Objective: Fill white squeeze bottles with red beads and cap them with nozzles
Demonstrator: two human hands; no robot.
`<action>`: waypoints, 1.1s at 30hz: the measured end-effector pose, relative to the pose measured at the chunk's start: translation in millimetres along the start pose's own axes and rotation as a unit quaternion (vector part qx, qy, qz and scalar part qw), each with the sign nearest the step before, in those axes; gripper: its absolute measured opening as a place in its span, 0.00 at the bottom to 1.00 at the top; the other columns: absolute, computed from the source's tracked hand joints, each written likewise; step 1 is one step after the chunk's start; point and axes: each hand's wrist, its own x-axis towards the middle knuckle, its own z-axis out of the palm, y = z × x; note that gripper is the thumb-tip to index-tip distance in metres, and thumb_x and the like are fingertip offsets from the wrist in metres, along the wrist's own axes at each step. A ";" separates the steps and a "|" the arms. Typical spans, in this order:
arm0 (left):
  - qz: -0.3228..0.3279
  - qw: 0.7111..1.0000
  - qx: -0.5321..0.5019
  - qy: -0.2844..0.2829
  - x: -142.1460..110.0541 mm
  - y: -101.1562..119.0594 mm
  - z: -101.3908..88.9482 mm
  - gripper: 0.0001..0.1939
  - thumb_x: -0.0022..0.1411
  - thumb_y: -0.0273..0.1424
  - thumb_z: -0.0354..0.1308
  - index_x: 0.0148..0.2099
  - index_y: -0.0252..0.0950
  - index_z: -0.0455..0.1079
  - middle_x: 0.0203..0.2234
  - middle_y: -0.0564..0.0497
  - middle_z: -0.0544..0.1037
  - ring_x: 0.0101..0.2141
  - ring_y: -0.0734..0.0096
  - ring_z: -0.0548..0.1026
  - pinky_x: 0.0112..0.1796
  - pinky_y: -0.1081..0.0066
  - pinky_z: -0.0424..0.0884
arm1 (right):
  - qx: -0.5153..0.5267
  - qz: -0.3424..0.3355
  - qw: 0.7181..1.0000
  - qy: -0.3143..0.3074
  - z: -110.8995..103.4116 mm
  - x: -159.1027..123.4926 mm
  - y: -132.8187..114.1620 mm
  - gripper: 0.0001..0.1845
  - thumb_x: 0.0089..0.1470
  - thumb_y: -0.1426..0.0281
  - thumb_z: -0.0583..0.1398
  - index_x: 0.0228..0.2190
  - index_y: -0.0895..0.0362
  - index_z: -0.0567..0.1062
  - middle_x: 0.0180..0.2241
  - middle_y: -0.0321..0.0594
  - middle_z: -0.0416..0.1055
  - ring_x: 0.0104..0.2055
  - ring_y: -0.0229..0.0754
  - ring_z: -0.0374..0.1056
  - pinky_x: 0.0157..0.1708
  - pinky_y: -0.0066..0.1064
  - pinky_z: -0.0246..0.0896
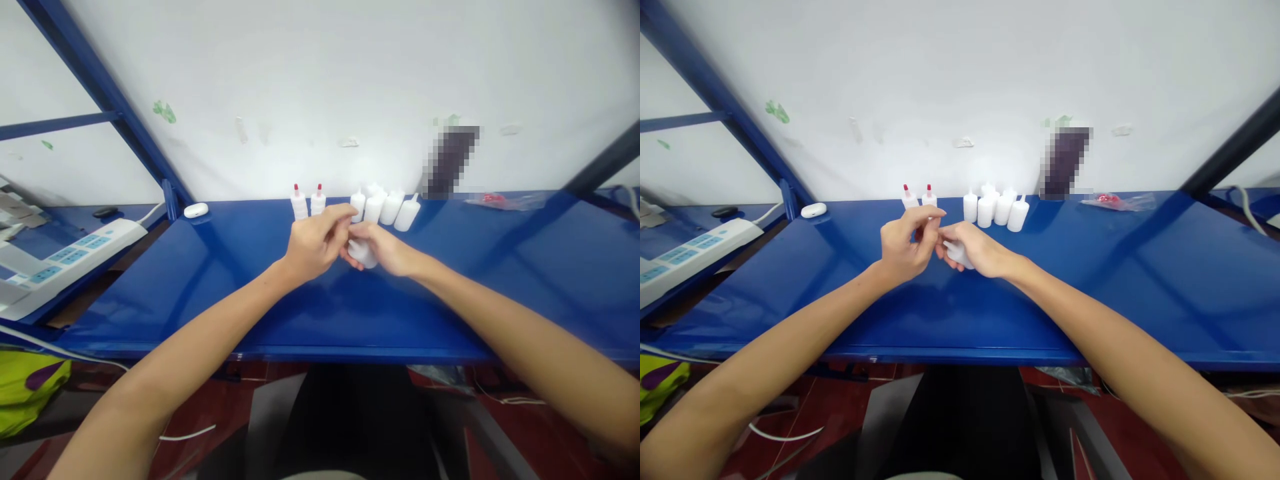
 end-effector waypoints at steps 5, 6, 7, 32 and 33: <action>0.005 1.000 -0.011 -0.003 -5.0 1.5 3.6 0.07 0.73 0.25 0.52 0.47 0.37 0.71 0.27 0.57 0.79 0.22 0.85 0.72 0.27 0.81 0.67 | 0.028 0.050 0.998 -0.010 6.2 -0.4 1.7 0.28 0.64 0.57 0.44 0.23 0.57 0.72 0.18 0.39 0.68 0.20 0.39 0.63 0.24 0.31 0.59; 0.002 1.000 -0.008 -0.004 -5.6 1.5 3.9 0.07 0.73 0.26 0.52 0.47 0.37 0.71 0.27 0.57 0.79 0.22 0.85 0.73 0.27 0.81 0.67 | 0.033 0.054 0.998 -0.013 6.3 -0.1 2.8 0.28 0.64 0.57 0.44 0.23 0.57 0.72 0.18 0.40 0.68 0.20 0.39 0.63 0.24 0.31 0.59; -0.005 1.000 -0.007 -0.006 -6.2 1.6 4.1 0.07 0.74 0.27 0.52 0.47 0.37 0.71 0.27 0.57 0.78 0.23 0.85 0.72 0.27 0.81 0.67 | 0.040 0.055 0.998 -0.017 6.1 0.2 4.0 0.27 0.63 0.58 0.43 0.24 0.57 0.72 0.18 0.40 0.68 0.20 0.40 0.63 0.24 0.32 0.60; 0.097 0.990 -0.012 -0.102 -1.5 -0.2 -1.4 0.15 0.69 0.43 0.60 0.49 0.38 0.71 0.29 0.55 0.80 0.28 0.77 0.76 0.31 0.75 0.70 | 0.065 0.049 0.988 -0.133 -3.1 -3.3 -6.0 0.22 0.59 0.62 0.51 0.17 0.56 0.69 0.16 0.42 0.67 0.20 0.41 0.63 0.24 0.33 0.59; 0.098 0.989 -0.013 -0.106 -2.1 -0.4 -0.8 0.15 0.70 0.43 0.59 0.49 0.38 0.71 0.29 0.55 0.80 0.28 0.76 0.77 0.32 0.75 0.70 | 0.054 0.055 0.989 -0.127 -2.6 -3.7 -6.7 0.22 0.59 0.62 0.51 0.16 0.56 0.68 0.16 0.42 0.67 0.21 0.40 0.63 0.24 0.33 0.59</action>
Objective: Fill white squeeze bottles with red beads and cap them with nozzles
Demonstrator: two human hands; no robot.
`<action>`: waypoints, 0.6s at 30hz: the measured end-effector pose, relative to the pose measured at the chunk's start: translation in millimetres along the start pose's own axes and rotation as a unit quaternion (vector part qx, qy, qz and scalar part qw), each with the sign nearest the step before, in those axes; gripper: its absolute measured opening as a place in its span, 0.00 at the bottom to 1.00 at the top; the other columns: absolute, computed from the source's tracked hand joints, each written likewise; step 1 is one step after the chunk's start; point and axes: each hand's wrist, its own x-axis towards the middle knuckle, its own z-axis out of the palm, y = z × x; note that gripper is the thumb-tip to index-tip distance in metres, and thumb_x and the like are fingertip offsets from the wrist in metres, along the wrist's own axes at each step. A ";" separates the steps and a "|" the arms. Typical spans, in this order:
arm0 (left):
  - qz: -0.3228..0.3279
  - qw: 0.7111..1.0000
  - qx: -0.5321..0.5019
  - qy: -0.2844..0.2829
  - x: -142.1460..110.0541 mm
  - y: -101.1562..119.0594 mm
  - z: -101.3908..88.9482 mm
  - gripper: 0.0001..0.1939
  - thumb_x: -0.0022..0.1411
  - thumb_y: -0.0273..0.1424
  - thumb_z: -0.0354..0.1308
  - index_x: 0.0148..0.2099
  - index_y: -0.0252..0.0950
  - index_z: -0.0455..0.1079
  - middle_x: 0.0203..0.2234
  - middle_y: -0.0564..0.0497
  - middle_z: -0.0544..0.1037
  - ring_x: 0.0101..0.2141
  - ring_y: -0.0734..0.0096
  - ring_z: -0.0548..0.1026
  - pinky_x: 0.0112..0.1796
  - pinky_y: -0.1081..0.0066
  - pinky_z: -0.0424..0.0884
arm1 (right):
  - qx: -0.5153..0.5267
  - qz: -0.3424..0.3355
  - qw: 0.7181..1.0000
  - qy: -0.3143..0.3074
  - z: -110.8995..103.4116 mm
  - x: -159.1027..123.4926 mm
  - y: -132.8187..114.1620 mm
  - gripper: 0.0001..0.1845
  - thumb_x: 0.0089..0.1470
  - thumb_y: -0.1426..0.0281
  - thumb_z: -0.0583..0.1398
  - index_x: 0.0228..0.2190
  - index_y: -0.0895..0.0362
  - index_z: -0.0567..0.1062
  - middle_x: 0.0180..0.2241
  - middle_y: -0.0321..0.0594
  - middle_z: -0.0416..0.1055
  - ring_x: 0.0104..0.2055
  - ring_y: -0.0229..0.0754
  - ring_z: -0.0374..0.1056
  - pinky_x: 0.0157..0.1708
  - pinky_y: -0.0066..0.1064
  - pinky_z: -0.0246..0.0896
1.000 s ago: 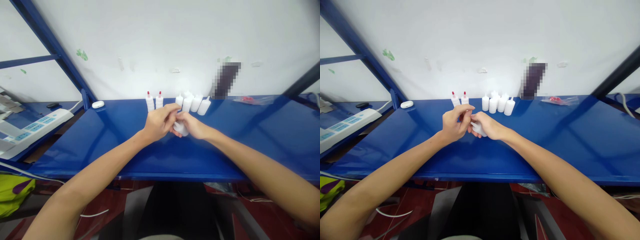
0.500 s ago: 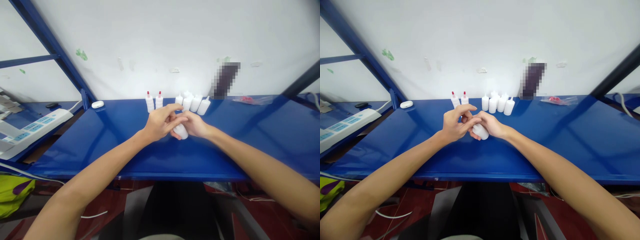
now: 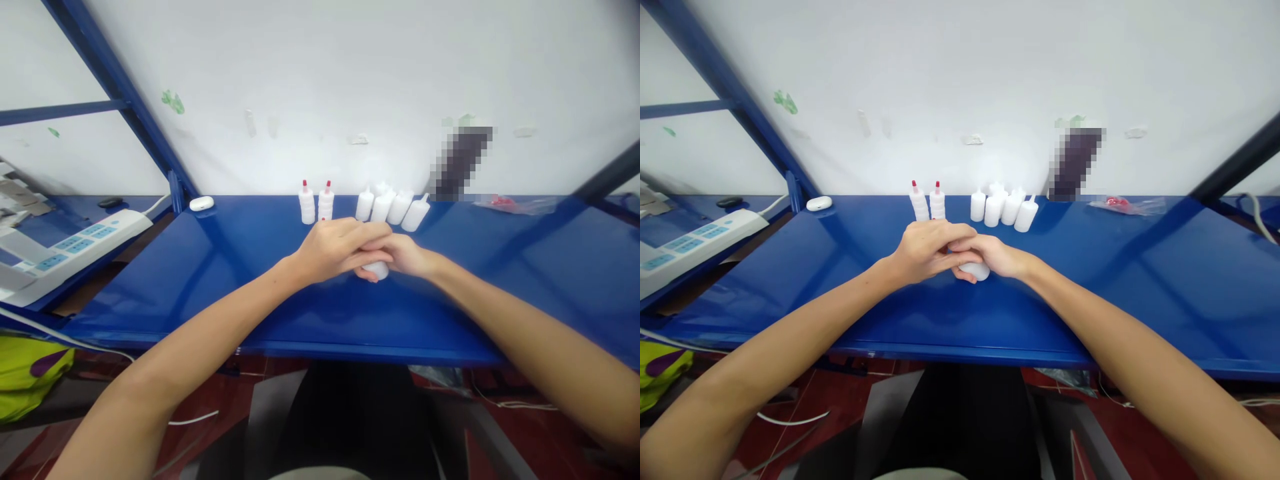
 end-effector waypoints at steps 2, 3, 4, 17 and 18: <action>0.001 1.000 0.004 -0.012 -0.8 -0.7 1.2 0.16 0.70 0.44 0.58 0.50 0.38 0.71 0.29 0.54 0.79 0.30 0.74 0.77 0.34 0.74 0.71 | -0.018 0.002 1.000 0.025 0.9 0.1 -0.1 0.22 0.58 0.65 0.52 0.15 0.56 0.66 0.15 0.40 0.65 0.20 0.39 0.62 0.23 0.31 0.58; 0.001 1.000 0.011 -0.017 -0.9 -1.4 1.4 0.16 0.70 0.45 0.58 0.51 0.38 0.70 0.30 0.53 0.78 0.30 0.73 0.76 0.34 0.73 0.71 | -0.025 -0.004 0.999 0.039 0.9 0.4 0.1 0.21 0.58 0.66 0.52 0.14 0.55 0.65 0.15 0.39 0.64 0.20 0.38 0.61 0.23 0.31 0.57; 0.000 1.000 0.020 -0.023 -0.9 -2.3 1.3 0.16 0.71 0.44 0.58 0.51 0.38 0.70 0.30 0.52 0.78 0.31 0.71 0.76 0.35 0.71 0.72 | -0.030 -0.013 0.998 0.054 0.8 0.7 0.3 0.20 0.57 0.67 0.52 0.15 0.55 0.65 0.15 0.38 0.64 0.19 0.37 0.61 0.22 0.30 0.57; -0.016 0.993 0.082 -0.089 0.4 -9.4 -8.3 0.07 0.69 0.31 0.51 0.46 0.35 0.67 0.48 0.39 0.74 0.43 0.62 0.75 0.40 0.64 0.75 | -0.021 -0.116 0.978 0.174 3.0 4.5 4.4 0.08 0.54 0.63 0.57 0.30 0.55 0.68 0.19 0.31 0.66 0.19 0.36 0.62 0.18 0.28 0.57; -0.022 0.993 0.079 -0.088 0.3 -9.6 -8.0 0.08 0.70 0.31 0.50 0.47 0.35 0.67 0.49 0.38 0.74 0.45 0.61 0.75 0.41 0.63 0.75 | -0.018 -0.118 0.978 0.171 1.8 4.6 5.0 0.10 0.55 0.61 0.57 0.32 0.55 0.68 0.20 0.32 0.68 0.20 0.37 0.63 0.20 0.29 0.59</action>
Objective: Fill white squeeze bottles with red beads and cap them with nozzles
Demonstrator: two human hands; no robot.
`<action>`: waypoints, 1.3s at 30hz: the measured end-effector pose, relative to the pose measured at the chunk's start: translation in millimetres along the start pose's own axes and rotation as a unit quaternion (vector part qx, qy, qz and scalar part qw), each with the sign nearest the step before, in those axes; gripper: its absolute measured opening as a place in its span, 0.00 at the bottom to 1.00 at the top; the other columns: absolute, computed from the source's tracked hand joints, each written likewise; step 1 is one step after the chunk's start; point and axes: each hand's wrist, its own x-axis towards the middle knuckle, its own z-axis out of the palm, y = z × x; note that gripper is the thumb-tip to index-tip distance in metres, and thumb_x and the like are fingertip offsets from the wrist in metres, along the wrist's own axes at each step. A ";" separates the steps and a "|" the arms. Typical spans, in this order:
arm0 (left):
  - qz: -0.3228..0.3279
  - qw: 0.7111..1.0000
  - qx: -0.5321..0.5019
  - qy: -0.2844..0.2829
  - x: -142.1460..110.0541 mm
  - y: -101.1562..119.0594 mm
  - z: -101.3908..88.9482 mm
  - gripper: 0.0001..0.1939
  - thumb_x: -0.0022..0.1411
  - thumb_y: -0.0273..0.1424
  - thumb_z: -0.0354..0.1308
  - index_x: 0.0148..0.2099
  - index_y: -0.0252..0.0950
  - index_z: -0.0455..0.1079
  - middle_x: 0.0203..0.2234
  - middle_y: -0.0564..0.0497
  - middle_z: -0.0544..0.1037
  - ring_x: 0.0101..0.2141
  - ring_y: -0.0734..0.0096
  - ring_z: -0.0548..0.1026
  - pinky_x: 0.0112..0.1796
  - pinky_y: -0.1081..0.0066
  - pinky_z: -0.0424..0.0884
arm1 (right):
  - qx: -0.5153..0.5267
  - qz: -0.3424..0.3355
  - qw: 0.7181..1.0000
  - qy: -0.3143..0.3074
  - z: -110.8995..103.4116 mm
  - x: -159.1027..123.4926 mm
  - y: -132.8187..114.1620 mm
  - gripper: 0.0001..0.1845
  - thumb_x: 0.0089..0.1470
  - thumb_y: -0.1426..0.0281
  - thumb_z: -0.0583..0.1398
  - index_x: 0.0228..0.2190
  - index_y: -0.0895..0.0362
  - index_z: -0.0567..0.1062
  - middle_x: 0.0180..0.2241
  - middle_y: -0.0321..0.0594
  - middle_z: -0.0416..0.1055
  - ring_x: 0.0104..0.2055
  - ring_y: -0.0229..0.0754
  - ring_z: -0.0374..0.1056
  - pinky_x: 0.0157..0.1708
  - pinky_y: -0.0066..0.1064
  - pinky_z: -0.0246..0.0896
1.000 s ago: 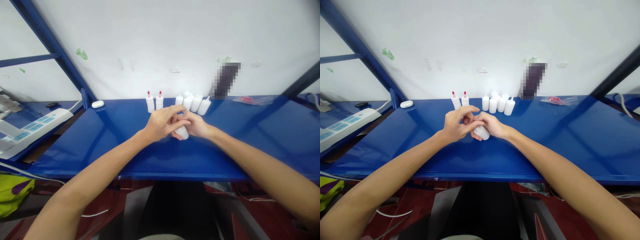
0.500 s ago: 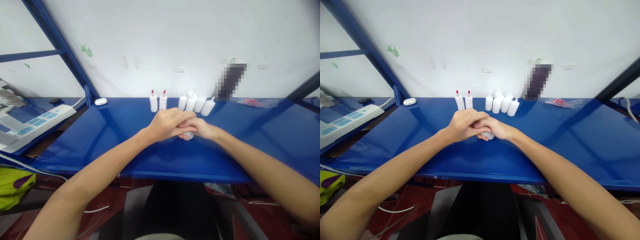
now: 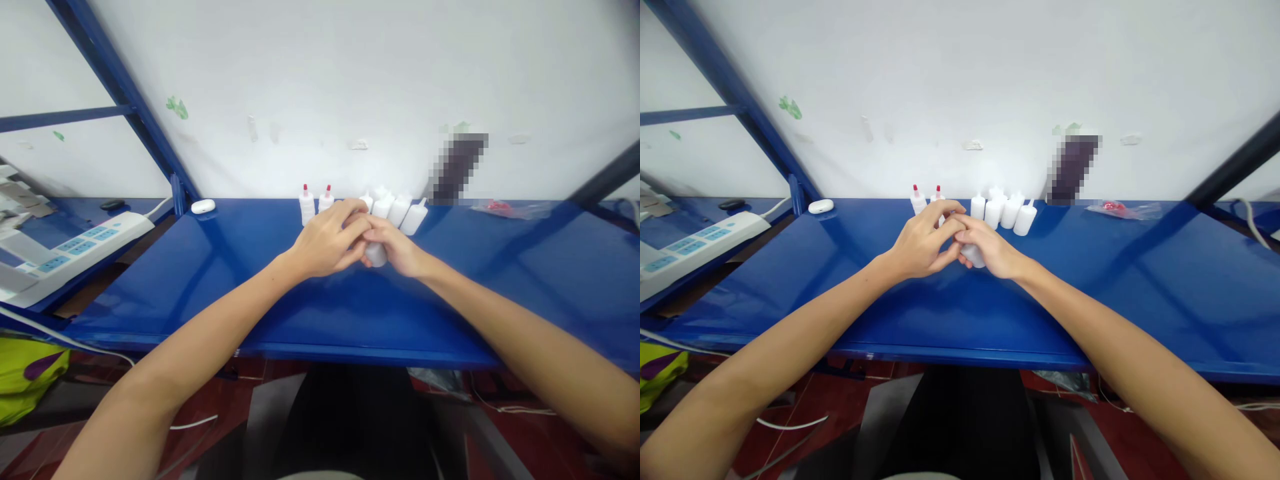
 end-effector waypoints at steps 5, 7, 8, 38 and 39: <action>-0.078 0.994 -0.051 0.054 -5.5 -12.5 -0.7 0.14 0.75 0.36 0.41 0.43 0.38 0.65 0.43 0.42 0.75 0.44 0.63 0.75 0.43 0.61 0.74 | -0.053 0.005 0.999 0.006 -6.5 1.2 2.5 0.20 0.64 0.51 0.53 0.35 0.55 0.70 0.21 0.34 0.70 0.22 0.38 0.65 0.24 0.30 0.60; -0.151 0.982 -0.037 0.103 -11.3 -23.6 -0.6 0.18 0.76 0.40 0.36 0.40 0.39 0.63 0.38 0.44 0.74 0.40 0.62 0.74 0.42 0.60 0.73 | -0.105 -0.001 0.993 0.044 -9.0 2.1 3.6 0.22 0.65 0.51 0.52 0.35 0.55 0.72 0.20 0.33 0.68 0.21 0.37 0.63 0.24 0.30 0.59; -0.187 0.975 -0.025 0.114 -14.8 -29.8 -0.2 0.19 0.76 0.41 0.36 0.40 0.39 0.63 0.36 0.45 0.73 0.38 0.63 0.74 0.41 0.61 0.72 | -0.130 -0.005 0.989 0.074 -10.6 2.7 4.1 0.22 0.65 0.51 0.52 0.34 0.55 0.73 0.19 0.32 0.66 0.20 0.37 0.62 0.24 0.30 0.58; -0.369 0.898 0.002 -0.242 -32.4 -53.4 12.3 0.12 0.66 0.35 0.49 0.29 0.38 0.63 0.24 0.49 0.73 0.26 0.65 0.69 0.29 0.67 0.51 | -0.116 0.082 0.957 0.253 -47.2 12.7 15.7 0.08 0.48 0.72 0.55 0.34 0.51 0.64 0.22 0.33 0.69 0.20 0.38 0.62 0.16 0.28 0.50; -0.373 0.897 0.005 -0.239 -31.9 -52.6 12.4 0.13 0.66 0.36 0.49 0.29 0.38 0.63 0.24 0.49 0.72 0.26 0.65 0.69 0.29 0.68 0.51 | -0.130 0.079 0.956 0.250 -46.2 12.9 15.6 0.10 0.49 0.73 0.56 0.36 0.51 0.66 0.23 0.33 0.70 0.21 0.38 0.63 0.18 0.28 0.53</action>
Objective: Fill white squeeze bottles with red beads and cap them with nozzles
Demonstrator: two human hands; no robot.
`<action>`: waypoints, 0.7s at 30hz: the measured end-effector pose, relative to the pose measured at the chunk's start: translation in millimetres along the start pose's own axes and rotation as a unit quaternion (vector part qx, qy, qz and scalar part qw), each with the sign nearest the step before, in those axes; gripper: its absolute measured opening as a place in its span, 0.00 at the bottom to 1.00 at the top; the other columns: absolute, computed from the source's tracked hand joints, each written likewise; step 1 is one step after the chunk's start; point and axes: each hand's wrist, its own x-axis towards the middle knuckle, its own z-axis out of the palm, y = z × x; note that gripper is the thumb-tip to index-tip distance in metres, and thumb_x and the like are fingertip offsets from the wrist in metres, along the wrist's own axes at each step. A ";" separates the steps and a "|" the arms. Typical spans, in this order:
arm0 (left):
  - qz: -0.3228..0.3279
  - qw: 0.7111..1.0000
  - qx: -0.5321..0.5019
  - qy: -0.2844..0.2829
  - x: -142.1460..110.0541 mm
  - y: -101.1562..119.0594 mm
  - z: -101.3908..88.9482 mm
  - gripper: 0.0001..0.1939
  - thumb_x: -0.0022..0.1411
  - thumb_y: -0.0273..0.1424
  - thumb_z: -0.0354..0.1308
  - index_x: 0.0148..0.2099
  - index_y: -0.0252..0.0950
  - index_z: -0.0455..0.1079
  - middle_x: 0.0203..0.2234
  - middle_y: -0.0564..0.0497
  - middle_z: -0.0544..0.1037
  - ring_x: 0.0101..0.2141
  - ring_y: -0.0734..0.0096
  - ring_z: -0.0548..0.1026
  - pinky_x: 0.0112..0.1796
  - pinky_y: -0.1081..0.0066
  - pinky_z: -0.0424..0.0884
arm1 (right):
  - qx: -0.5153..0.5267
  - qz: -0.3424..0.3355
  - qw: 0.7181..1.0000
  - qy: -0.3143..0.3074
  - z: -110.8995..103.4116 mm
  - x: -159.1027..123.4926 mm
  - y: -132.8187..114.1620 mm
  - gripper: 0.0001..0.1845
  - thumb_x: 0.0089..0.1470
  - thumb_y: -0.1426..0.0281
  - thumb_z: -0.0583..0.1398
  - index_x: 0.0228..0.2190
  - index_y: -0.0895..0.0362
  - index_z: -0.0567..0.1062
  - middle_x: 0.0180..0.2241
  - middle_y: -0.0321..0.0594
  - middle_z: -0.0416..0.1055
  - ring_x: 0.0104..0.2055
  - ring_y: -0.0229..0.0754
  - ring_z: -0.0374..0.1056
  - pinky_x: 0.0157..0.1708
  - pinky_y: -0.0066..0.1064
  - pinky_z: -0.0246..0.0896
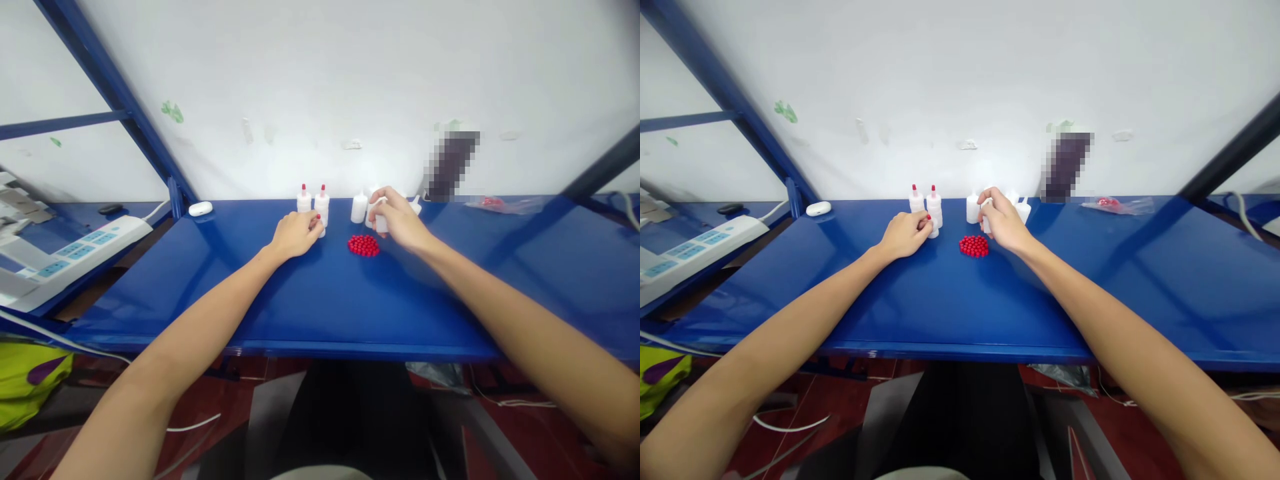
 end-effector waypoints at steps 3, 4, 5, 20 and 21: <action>-0.016 1.000 -0.004 0.015 -0.6 2.1 -0.4 0.13 0.68 0.39 0.49 0.32 0.39 0.64 0.23 0.50 0.72 0.26 0.64 0.69 0.29 0.68 0.52 | -0.046 -0.014 0.999 -0.005 2.0 -0.7 -1.0 0.09 0.50 0.72 0.58 0.36 0.53 0.70 0.28 0.36 0.74 0.24 0.37 0.64 0.24 0.30 0.58; -0.020 1.000 -0.008 0.021 -0.7 2.5 -0.5 0.12 0.68 0.40 0.49 0.35 0.39 0.66 0.24 0.51 0.72 0.26 0.64 0.70 0.30 0.69 0.53 | -0.064 -0.017 0.998 -0.007 2.3 -0.9 -1.2 0.07 0.49 0.72 0.59 0.34 0.55 0.72 0.29 0.38 0.75 0.25 0.37 0.64 0.25 0.31 0.58; -0.022 0.999 -0.014 0.027 -0.8 2.6 -0.5 0.11 0.69 0.40 0.50 0.39 0.39 0.67 0.24 0.51 0.73 0.27 0.64 0.71 0.30 0.69 0.55 | -0.080 -0.018 0.997 -0.008 2.3 -0.9 -1.5 0.04 0.49 0.72 0.59 0.30 0.56 0.73 0.29 0.39 0.76 0.25 0.37 0.63 0.26 0.31 0.57; 0.255 0.966 -0.003 -0.026 -20.0 41.2 3.1 0.14 0.70 0.31 0.49 0.49 0.37 0.75 0.42 0.47 0.79 0.35 0.69 0.76 0.35 0.70 0.68 | 0.001 -0.007 1.000 -0.005 3.6 -1.8 -2.9 0.12 0.46 0.70 0.55 0.14 0.55 0.67 0.12 0.36 0.62 0.18 0.36 0.55 0.21 0.31 0.49; 0.264 0.964 0.007 -0.024 -21.5 44.0 4.0 0.14 0.71 0.31 0.49 0.51 0.36 0.74 0.44 0.46 0.78 0.36 0.68 0.76 0.35 0.70 0.69 | -0.004 -0.006 1.000 -0.009 3.6 -2.0 -3.1 0.13 0.47 0.70 0.55 0.14 0.55 0.67 0.12 0.37 0.62 0.18 0.36 0.56 0.21 0.31 0.50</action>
